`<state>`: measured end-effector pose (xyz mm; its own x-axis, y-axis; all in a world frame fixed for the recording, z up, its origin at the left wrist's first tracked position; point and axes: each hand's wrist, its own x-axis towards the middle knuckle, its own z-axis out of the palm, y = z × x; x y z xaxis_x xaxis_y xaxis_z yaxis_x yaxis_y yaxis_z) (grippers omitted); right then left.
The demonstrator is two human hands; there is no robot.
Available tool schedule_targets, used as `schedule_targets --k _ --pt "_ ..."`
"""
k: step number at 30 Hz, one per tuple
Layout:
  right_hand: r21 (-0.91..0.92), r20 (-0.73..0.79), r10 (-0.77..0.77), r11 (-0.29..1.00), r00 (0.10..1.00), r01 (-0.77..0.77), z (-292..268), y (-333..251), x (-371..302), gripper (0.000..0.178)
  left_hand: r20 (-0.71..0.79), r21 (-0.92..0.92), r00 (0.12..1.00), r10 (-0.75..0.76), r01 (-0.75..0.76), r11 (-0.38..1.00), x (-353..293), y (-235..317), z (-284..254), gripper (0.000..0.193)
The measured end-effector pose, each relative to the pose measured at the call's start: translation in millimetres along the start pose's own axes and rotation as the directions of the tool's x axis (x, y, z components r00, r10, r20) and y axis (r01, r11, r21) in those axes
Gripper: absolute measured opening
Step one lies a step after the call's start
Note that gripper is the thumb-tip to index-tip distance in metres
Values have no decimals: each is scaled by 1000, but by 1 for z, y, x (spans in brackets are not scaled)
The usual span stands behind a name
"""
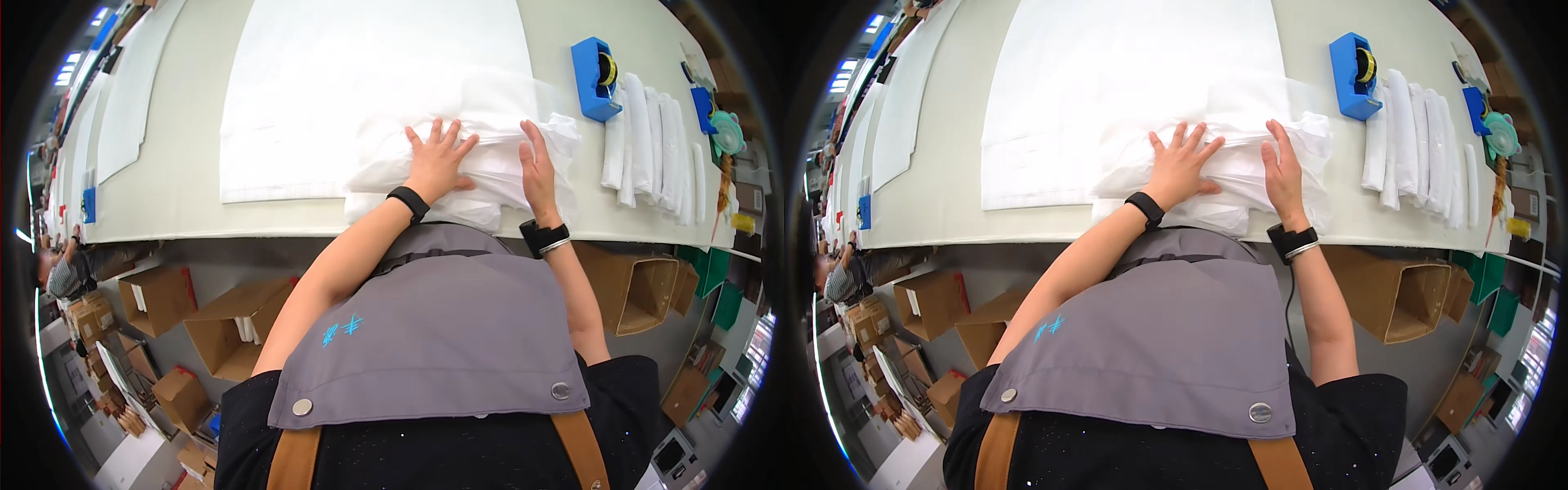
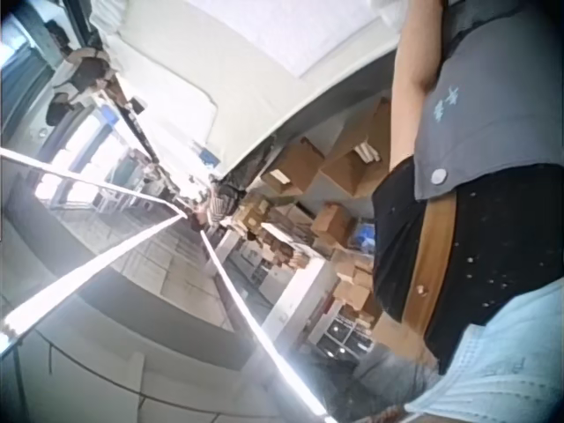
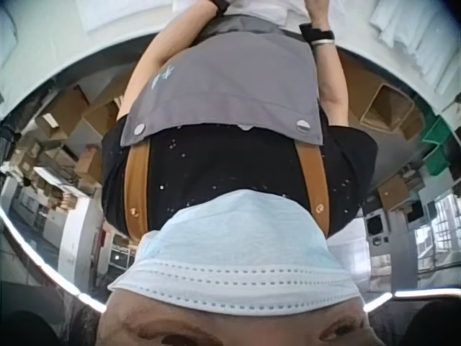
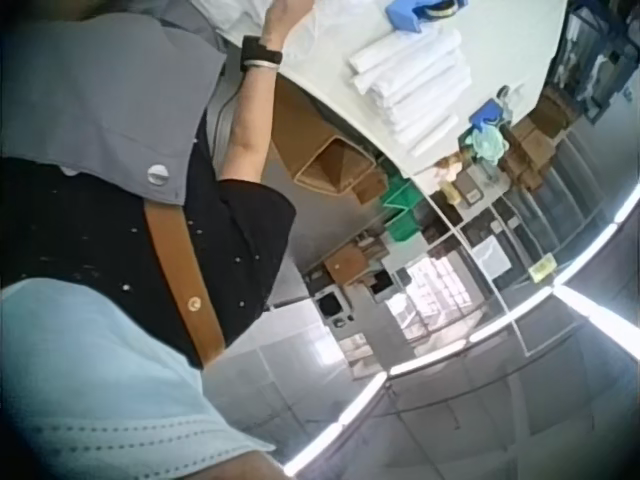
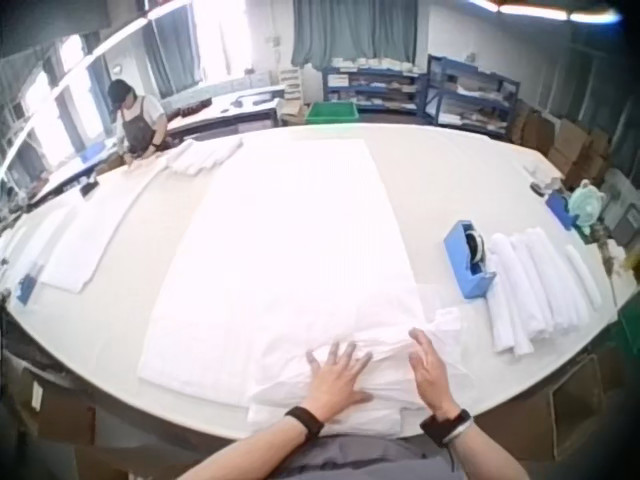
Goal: The person repeatedly folds and rolls large white sheets of fabric into tight cylindrical bundles on a workbench. They use a handheld tape dispenser to secure the rolled fabric with tape before placing the finished bundle aside and repeating the process with a new sheet.
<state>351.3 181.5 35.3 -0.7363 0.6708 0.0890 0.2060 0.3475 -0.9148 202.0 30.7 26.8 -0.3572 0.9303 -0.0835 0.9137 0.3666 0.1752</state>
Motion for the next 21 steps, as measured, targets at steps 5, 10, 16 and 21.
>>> schedule_targets --k 5,10,16,21 --pt "587 -124 164 807 979 -61 23 -9 5 65 3 -7 1000 -3 3 1000 0 0 -2 90" --pt "604 -152 154 796 976 -31 62 20 12 65 -10 -12 1000 -15 14 1000 3 5 -1 89" --pt "698 -128 239 711 963 -84 12 5 -26 34 -20 -19 1000 -16 16 1000 1 0 6 88" --pt "795 -247 775 505 582 -336 -55 20 -137 27 7 -27 1000 -19 19 999 1 2 7 88"
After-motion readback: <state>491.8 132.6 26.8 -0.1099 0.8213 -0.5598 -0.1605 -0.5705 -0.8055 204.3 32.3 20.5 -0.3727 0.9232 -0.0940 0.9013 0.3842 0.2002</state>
